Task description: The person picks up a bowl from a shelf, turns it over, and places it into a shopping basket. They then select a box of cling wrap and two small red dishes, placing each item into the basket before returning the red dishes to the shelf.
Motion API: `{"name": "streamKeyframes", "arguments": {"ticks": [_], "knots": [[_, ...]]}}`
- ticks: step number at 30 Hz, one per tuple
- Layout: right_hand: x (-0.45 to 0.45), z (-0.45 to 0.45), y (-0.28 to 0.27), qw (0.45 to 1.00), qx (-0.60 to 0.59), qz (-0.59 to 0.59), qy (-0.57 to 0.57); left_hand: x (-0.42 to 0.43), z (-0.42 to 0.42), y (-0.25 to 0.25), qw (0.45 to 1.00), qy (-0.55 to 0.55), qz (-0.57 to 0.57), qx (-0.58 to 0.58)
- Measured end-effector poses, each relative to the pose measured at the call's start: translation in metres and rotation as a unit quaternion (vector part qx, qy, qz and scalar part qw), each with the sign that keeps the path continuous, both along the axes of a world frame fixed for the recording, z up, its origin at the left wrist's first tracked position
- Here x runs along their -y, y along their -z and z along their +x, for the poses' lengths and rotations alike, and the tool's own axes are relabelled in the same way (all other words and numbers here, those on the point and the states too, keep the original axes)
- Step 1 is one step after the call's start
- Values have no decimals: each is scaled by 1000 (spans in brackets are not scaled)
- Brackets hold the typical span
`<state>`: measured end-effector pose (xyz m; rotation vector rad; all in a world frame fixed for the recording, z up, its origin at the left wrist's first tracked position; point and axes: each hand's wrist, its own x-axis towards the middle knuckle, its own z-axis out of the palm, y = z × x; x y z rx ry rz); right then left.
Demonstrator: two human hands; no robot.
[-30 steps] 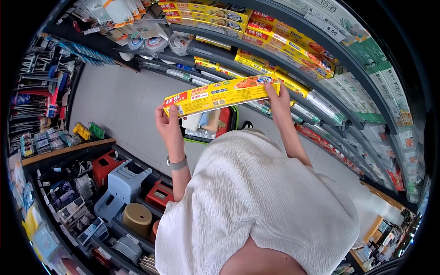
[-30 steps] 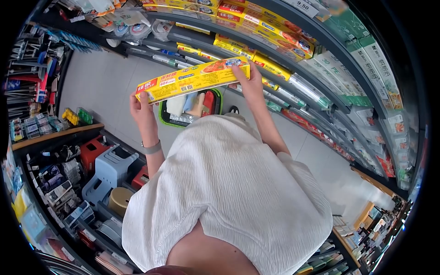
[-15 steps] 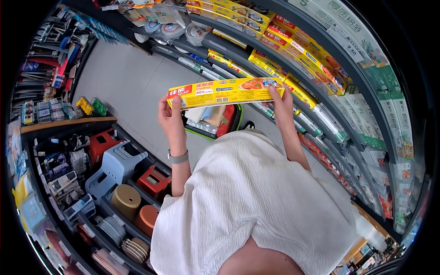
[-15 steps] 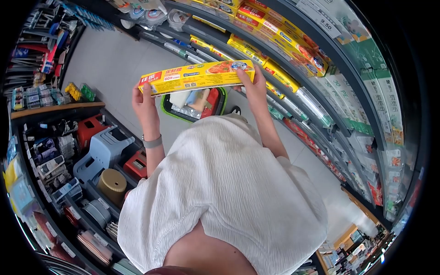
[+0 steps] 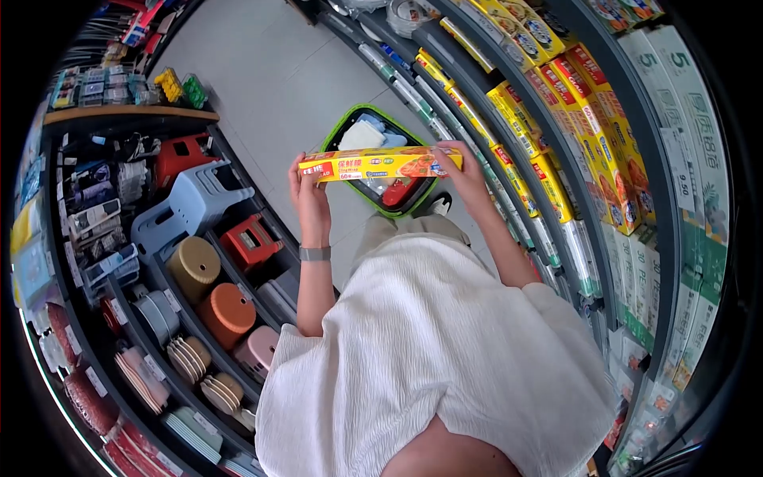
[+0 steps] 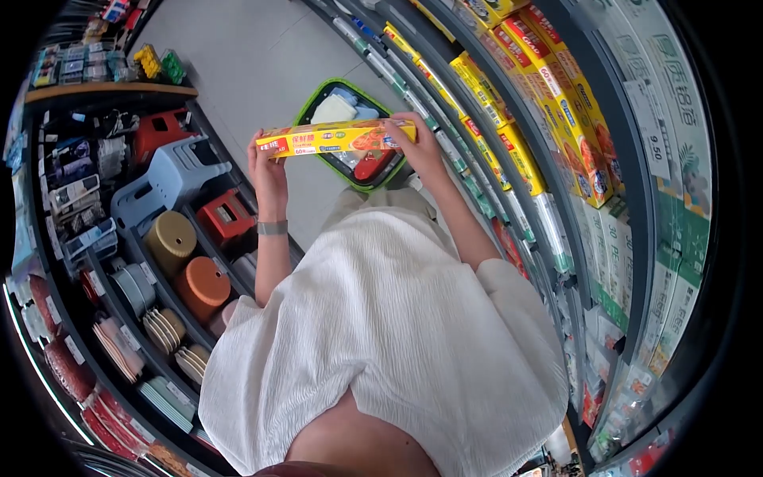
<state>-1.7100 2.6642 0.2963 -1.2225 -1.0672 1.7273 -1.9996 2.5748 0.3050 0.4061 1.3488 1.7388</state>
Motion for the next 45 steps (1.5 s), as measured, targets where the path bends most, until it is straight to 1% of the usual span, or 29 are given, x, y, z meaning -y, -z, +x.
{"name": "streamKeyframes", "arguments": {"ticks": [1,2,4,5,6,8,9,10,11,12,14,16,19,20,21,23,24,26,29,31,33,34,36,37,38,40,42,44,45], "knots": [[-1,-6,18,1000,12,3,-2,7,-3,10,998,-17,-8,54],[-2,-11,35,1000,16,-2,-6,12,-4,21,998,-21,-13,58],[3,-20,61,997,47,-54,-26,26,-8,52,989,-73,-120,49],[9,-25,71,995,90,-35,-35,32,-8,69,979,-107,-169,28],[15,-30,77,994,95,-35,-38,38,-12,92,979,-109,-170,34],[34,-40,93,981,166,-96,-5,58,-19,142,952,-122,-276,53],[44,-39,130,970,206,-127,-6,66,-24,167,951,-124,-278,60],[49,-39,136,968,213,-129,-9,76,-27,192,950,-108,-271,109],[58,-40,139,959,207,-193,-33,82,-32,212,948,-91,-262,158],[64,-43,139,945,201,-254,-55,81,-34,224,946,-93,-263,165],[77,-50,137,938,201,-276,-66,82,-33,244,932,-107,-286,197],[94,-57,135,930,199,-299,-73,84,-42,276,929,-84,-288,217],[104,-79,134,918,127,-364,-92,69,-49,312,922,-43,-329,201],[107,-91,132,917,133,-366,-91,69,-48,326,920,-43,-331,207],[109,-106,134,918,131,-365,-79,66,-47,342,917,-9,-340,208],[108,-135,152,922,136,-359,-58,51,-43,342,905,59,-358,224],[112,-147,165,920,140,-362,-59,50,-39,341,903,57,-360,228],[109,-175,188,926,165,-340,-18,44,-36,344,869,108,-408,258],[105,-202,226,917,186,-352,-24,49,-41,367,867,136,-412,245],[105,-217,249,914,199,-351,-32,58,-46,406,868,144,-409,241],[102,-230,270,910,162,-381,4,61,-59,446,885,196,-406,118],[102,-234,286,908,167,-384,3,54,-67,447,883,195,-409,123],[106,-241,323,910,103,-398,51,32,-92,418,884,190,-427,21],[103,-247,331,906,85,-412,54,22,-99,416,867,182,-464,0],[103,-252,336,903,90,-417,56,14,-105,410,864,185,-468,5],[98,-265,352,891,48,-444,82,2,-116,418,853,212,-466,-101],[89,-273,370,889,62,-444,94,7,-121,464,854,224,-456,-111],[83,-280,391,886,73,-446,103,21,-122,521,901,225,-369,-29],[79,-280,400,886,90,-445,91,28,-121,543,900,225,-372,-27]]}}
